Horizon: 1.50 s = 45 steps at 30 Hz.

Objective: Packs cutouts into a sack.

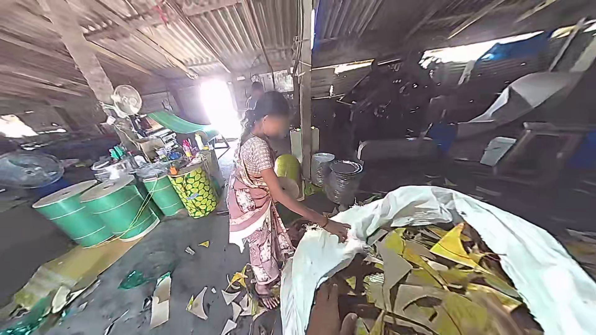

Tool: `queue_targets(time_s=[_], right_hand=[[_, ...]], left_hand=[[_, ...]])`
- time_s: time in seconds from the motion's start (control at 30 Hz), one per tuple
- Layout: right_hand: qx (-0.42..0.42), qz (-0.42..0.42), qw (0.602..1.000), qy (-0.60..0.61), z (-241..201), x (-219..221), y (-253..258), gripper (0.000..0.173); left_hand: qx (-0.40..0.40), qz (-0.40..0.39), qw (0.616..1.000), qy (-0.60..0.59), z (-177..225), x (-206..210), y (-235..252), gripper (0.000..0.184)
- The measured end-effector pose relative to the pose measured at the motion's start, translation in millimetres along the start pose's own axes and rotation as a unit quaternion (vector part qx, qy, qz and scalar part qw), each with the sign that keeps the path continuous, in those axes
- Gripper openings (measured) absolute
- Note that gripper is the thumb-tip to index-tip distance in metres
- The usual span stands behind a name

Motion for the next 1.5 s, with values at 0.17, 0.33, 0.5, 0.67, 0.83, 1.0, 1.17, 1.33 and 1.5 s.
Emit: queue_targets(time_s=[0.17, 0.33, 0.5, 0.67, 0.83, 1.0, 1.17, 1.33, 1.5], right_hand=[[0.114, -0.099, 0.973, -0.175, 56, 76, 49, 0.079], [0.201, -0.313, 0.890, -0.263, 133, 171, -3, 0.087], [0.225, -0.308, 0.886, -0.264, 120, 160, 4, 0.088], [0.198, -0.171, 0.943, -0.204, 111, 148, -20, 0.056], [0.165, -0.143, 0.953, -0.210, 107, 147, -27, 0.052], [0.079, -0.067, 0.973, -0.206, 156, 163, -35, 0.052], [0.128, -0.104, 0.970, -0.179, 135, 150, -32, 0.048], [0.127, -0.094, 0.976, -0.151, 123, 144, -31, 0.047], [0.124, -0.108, 0.975, -0.148, 120, 141, -33, 0.047]], left_hand=[[-0.012, -0.008, 0.998, 0.068, -3, 17, -13, 0.060], [-0.083, -0.102, 0.984, 0.119, -16, 23, -24, 0.062], [-0.082, -0.215, 0.952, 0.203, -41, 25, -32, 0.062], [-0.055, -0.227, 0.958, 0.167, -64, 33, -42, 0.064], [-0.056, -0.227, 0.965, 0.119, -75, 31, -58, 0.065], [0.082, 0.070, 0.993, -0.049, -95, 6, -82, 0.039], [-0.032, 0.102, 0.994, -0.036, -109, 4, -85, 0.064], [-0.050, 0.019, 0.995, -0.083, -88, 33, -76, 0.069], [0.064, 0.065, 0.977, -0.194, -60, 38, -67, 0.059]])
Point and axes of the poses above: each hand's wrist, its own y-axis towards the middle knuckle, its own x-axis out of the palm, z = x × y, the point moved 1 cm from there along y, towards the middle knuckle, and after that the axes turned 1 degree about y, right-handed, at the moved point
